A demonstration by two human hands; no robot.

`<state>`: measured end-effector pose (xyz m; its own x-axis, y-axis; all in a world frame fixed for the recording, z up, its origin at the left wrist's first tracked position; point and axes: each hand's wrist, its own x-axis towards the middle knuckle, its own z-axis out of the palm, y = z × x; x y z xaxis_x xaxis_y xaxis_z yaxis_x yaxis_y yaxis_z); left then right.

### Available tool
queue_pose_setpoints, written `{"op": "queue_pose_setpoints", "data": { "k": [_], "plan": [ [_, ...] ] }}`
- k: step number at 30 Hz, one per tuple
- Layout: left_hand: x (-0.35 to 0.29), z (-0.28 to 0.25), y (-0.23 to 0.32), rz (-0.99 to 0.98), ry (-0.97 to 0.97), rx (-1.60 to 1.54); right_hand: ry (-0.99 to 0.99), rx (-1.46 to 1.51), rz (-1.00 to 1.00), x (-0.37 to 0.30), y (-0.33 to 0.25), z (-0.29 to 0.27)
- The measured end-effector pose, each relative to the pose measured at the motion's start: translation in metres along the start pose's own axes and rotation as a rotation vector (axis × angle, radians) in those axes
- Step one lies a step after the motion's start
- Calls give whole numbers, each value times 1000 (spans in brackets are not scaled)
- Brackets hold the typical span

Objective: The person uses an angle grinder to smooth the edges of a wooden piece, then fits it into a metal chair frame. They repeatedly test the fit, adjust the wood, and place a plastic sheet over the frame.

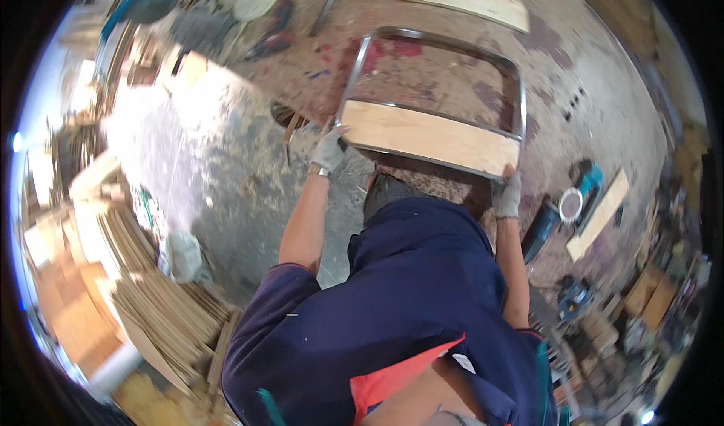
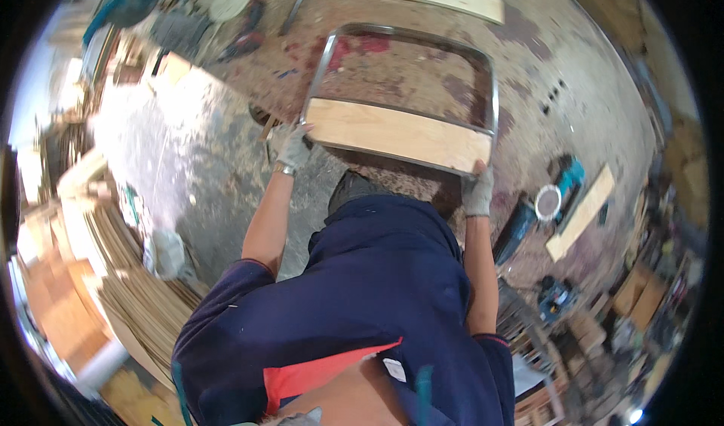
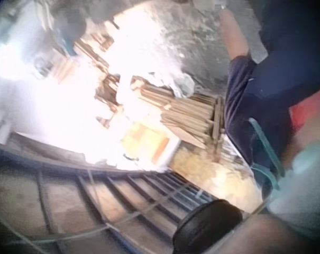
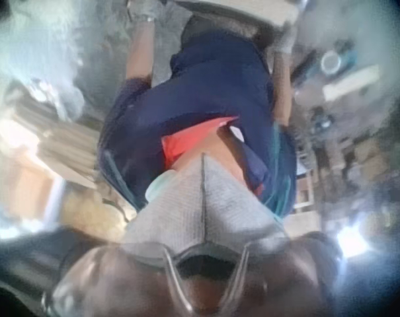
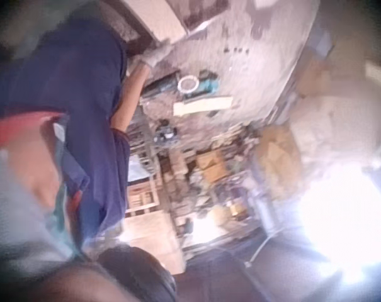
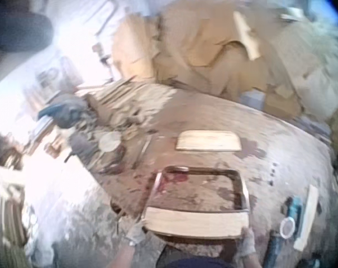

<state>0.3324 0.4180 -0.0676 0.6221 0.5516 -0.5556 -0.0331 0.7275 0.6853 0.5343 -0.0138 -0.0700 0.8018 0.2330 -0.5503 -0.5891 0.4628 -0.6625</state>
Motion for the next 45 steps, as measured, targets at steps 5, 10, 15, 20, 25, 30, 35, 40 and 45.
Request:
{"op": "queue_pose_setpoints", "data": {
  "k": [5, 10, 15, 20, 25, 30, 35, 40, 45],
  "plan": [
    [-5, 16, 4, -13, -84, 58, 88, -56, 28, 0, -6, 2],
    [-1, 14, 3, -3, -119, 80, 203, -133, 56, 2, -13, -4],
    [-8, 16, 7, -23, -143, 77, 190, -153, 86, 9, -19, -14],
    [-12, 21, 14, 10, -117, 182, 182, -195, 66, 2, -20, -7],
    [-14, 21, 15, 5, -133, 205, 183, -275, 45, -7, -21, 10],
    [-13, 19, 15, 7, -151, 210, 182, -260, 34, -4, -22, 4],
    [-10, 17, 14, -51, -144, 95, 171, -244, 51, 3, -22, -8],
    [-9, 17, 17, -89, -182, 79, 185, -219, 79, 1, -22, -11],
    [-7, 16, 23, -177, -158, 162, 292, -280, 72, -7, -20, -3]
  ]
}}
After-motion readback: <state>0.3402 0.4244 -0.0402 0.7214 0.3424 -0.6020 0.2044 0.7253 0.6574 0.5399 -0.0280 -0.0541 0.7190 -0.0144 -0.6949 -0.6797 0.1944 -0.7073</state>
